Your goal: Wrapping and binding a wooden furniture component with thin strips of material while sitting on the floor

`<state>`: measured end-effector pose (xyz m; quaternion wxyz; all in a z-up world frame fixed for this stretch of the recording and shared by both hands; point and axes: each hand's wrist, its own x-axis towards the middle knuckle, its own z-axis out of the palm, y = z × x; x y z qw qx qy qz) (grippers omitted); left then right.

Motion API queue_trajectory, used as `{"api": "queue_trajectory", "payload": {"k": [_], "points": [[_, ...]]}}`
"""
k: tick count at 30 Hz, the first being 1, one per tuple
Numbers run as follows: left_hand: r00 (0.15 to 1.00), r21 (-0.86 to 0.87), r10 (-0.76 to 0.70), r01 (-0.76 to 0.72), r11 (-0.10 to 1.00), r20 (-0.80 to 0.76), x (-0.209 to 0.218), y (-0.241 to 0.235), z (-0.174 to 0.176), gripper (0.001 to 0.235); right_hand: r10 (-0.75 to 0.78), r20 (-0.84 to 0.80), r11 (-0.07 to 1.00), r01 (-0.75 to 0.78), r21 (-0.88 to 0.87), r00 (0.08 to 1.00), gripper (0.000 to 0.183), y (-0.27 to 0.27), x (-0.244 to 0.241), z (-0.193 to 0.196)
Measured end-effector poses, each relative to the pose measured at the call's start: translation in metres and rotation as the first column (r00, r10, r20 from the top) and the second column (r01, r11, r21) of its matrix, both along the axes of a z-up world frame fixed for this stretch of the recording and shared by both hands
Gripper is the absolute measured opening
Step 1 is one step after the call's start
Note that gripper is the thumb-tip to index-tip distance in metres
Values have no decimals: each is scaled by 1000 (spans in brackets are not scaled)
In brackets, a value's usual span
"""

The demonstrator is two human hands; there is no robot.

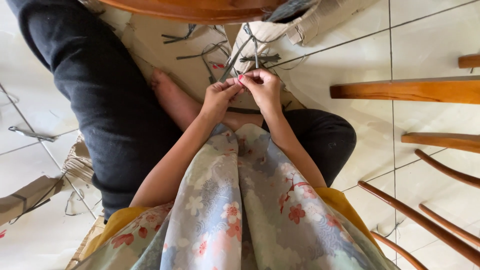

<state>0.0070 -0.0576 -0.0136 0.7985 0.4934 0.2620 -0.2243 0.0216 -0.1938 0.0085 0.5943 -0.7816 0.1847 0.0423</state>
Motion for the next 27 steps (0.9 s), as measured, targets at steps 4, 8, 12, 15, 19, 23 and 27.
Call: {"api": "queue_trajectory", "payload": {"k": [4,8,12,15,19,23,27], "points": [[1000,28,4,-4,1000,-1,-4,2,-6,8,-102,-135,987,117,114,986,22,-1,4,-23],[999,24,-36,35,999,22,-4,-2,-3,10,-185,-168,974,203,101,968,15,2,4,-25],[997,19,-73,72,997,28,-4,-2,-8,14,-210,-116,977,213,10,971,12,5,3,-28],[990,71,-125,120,990,69,-1,2,-8,14,-84,-35,969,74,-237,996,10,7,4,-13],[959,186,-235,205,961,156,-1,7,-28,14,44,-44,911,-58,-408,998,18,-5,-6,-8],[909,325,-340,254,911,241,1,11,-54,14,144,-74,909,-161,-385,987,28,-14,-7,3],[894,384,-384,279,880,232,3,12,-74,25,180,-87,959,-195,-208,980,22,-21,-7,-4]]}}
